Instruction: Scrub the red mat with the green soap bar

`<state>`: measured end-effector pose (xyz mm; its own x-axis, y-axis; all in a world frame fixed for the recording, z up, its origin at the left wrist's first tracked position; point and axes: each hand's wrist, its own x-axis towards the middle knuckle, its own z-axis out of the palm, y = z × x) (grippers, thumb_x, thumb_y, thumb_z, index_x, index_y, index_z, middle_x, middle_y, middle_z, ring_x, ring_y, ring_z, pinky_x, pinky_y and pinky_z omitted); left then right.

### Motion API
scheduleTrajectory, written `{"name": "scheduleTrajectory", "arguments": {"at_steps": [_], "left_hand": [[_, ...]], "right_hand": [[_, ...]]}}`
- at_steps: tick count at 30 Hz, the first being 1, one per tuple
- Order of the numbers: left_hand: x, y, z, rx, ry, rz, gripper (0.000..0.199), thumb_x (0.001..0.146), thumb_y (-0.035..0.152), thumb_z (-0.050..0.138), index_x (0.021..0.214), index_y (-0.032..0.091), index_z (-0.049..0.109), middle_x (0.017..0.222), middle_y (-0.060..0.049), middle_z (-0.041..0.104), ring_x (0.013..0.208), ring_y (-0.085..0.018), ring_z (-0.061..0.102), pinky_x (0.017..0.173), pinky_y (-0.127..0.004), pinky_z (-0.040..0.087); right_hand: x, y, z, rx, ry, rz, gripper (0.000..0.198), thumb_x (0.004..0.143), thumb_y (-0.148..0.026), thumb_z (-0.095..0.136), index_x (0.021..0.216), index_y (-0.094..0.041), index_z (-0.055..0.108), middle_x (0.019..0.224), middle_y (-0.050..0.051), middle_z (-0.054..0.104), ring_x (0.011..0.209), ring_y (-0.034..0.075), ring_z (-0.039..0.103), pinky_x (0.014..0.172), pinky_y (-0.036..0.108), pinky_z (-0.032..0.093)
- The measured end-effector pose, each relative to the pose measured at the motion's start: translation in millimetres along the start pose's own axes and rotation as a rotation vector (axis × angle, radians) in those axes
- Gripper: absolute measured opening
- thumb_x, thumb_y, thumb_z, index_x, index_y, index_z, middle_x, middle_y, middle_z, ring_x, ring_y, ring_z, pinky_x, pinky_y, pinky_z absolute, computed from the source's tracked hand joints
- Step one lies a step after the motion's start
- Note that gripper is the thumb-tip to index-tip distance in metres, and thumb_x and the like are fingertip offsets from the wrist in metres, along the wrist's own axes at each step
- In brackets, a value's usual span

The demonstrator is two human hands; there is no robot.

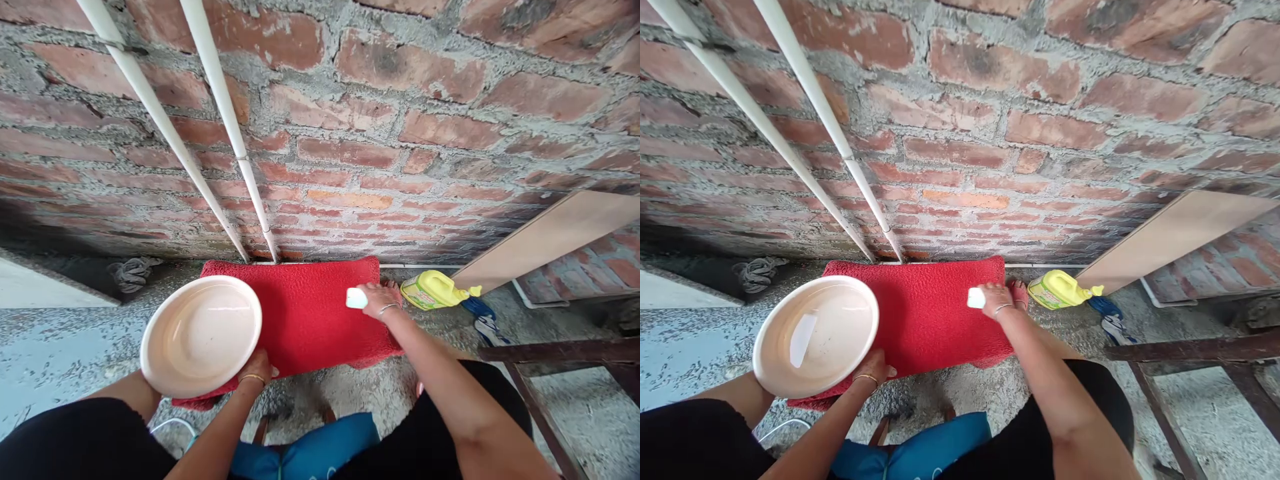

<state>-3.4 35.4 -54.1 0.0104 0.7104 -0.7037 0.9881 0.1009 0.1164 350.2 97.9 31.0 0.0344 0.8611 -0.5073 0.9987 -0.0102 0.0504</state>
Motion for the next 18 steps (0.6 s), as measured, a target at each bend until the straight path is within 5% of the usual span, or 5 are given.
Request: {"name": "scheduleTrajectory", "arguments": {"at_steps": [4, 7, 12, 15, 18], "left_hand": [[2.4, -1.8, 1.6, 0.009, 0.001, -0.009, 0.030, 0.057, 0.034, 0.071, 0.077, 0.012, 0.066, 0.083, -0.014, 0.070, 0.076, -0.025, 0.065, 0.067, -0.031, 0.048], [2.7, -1.1, 0.8, 0.023, 0.007, -0.011, 0.030, 0.057, 0.035, 0.071, 0.077, 0.012, 0.065, 0.080, -0.013, 0.069, 0.075, -0.025, 0.064, 0.067, -0.032, 0.047], [3.2, 0.7, 0.8, 0.066, 0.003, -0.013, 0.031, 0.056, 0.038, 0.072, 0.074, 0.013, 0.066, 0.082, -0.013, 0.070, 0.078, -0.025, 0.064, 0.072, -0.033, 0.047], [3.7, 0.8, 1.7, 0.058, 0.013, -0.007, 0.033, 0.056, 0.038, 0.071, 0.076, 0.012, 0.066, 0.084, -0.013, 0.070, 0.080, -0.026, 0.064, 0.073, -0.032, 0.046], [3.5, 1.7, 1.2, 0.056, 0.000, -0.012, 0.033, 0.056, 0.036, 0.071, 0.078, 0.012, 0.066, 0.086, -0.015, 0.070, 0.081, -0.026, 0.065, 0.071, -0.031, 0.046]], "right_hand": [[24.4, -75.5, 11.3, 0.054, 0.049, -0.220, 0.056, 0.073, -0.028, 0.059, 0.127, -0.030, 0.044, 0.120, 0.007, 0.050, 0.110, 0.024, 0.045, 0.090, 0.037, 0.032], [35.5, -82.2, 15.8, 0.076, 0.038, -0.277, 0.059, 0.073, -0.027, 0.061, 0.128, -0.031, 0.043, 0.121, 0.006, 0.050, 0.111, 0.023, 0.044, 0.091, 0.037, 0.030], [28.1, 5.3, 16.8, 0.047, -0.039, -0.105, 0.074, 0.064, -0.032, 0.071, 0.131, -0.033, 0.040, 0.121, 0.005, 0.050, 0.109, 0.023, 0.048, 0.088, 0.035, 0.033], [6.4, 71.7, 12.7, -0.042, -0.061, 0.158, 0.063, 0.067, -0.035, 0.068, 0.126, -0.028, 0.047, 0.119, 0.009, 0.052, 0.107, 0.026, 0.050, 0.085, 0.037, 0.035], [-14.7, 107.7, 7.6, -0.097, -0.015, 0.364, 0.050, 0.073, -0.038, 0.060, 0.120, -0.022, 0.052, 0.116, 0.014, 0.053, 0.105, 0.031, 0.052, 0.082, 0.041, 0.037]]}}
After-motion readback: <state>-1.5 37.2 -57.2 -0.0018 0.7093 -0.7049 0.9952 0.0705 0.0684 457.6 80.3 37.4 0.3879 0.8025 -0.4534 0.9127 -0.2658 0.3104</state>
